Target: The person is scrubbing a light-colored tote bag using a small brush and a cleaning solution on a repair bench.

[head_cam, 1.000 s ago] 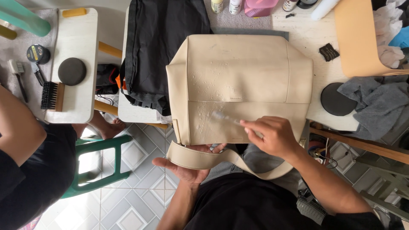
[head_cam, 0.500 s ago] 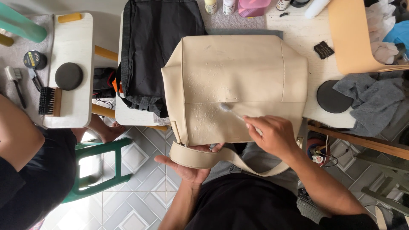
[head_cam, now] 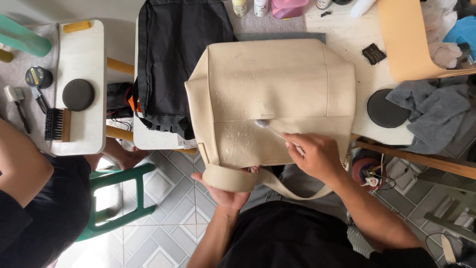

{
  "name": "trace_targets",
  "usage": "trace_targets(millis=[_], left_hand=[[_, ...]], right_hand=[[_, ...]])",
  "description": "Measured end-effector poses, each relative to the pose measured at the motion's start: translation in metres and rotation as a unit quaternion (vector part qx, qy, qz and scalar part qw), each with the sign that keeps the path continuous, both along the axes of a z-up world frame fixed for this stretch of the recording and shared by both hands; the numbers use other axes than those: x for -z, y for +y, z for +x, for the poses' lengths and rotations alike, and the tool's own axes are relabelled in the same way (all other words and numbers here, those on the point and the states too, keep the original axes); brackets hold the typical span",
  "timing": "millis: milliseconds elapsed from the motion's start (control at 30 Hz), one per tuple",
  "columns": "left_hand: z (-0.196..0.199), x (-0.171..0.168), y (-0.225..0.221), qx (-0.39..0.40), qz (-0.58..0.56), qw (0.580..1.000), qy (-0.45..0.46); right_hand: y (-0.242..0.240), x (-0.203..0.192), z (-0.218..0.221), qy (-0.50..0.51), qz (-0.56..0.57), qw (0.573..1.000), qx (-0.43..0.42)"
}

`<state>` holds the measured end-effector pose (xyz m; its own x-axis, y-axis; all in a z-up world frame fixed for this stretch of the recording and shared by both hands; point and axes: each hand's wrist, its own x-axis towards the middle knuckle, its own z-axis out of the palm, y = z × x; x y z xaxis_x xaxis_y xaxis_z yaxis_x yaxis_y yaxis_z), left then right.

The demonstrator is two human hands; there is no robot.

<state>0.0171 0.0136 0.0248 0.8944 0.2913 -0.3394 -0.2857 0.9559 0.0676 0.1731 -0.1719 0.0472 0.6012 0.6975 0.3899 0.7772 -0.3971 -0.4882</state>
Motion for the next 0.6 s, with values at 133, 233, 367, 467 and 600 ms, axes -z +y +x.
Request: trace_targets(millis=[133,233,367,467,600], left_hand=[[0.009,-0.001,-0.006,-0.006,0.050,0.998,0.047],[0.013,0.001,-0.008,-0.033,0.055,0.998,-0.006],[0.013,-0.037,-0.012,-0.037,0.061,0.997,-0.025],[0.015,-0.042,-0.008,-0.038,0.069,0.997,-0.015],[0.015,-0.027,-0.008,-0.036,0.070,0.997,-0.016]], right_hand=[[0.002,0.012,-0.014,0.045,0.041,0.998,-0.032],[0.005,0.006,-0.009,0.047,0.030,0.998,-0.032],[0.012,-0.007,-0.013,0.062,0.030,0.997,-0.026],[0.013,0.005,-0.006,0.044,0.023,0.999,-0.021],[0.014,-0.015,-0.015,0.070,0.024,0.995,-0.074]])
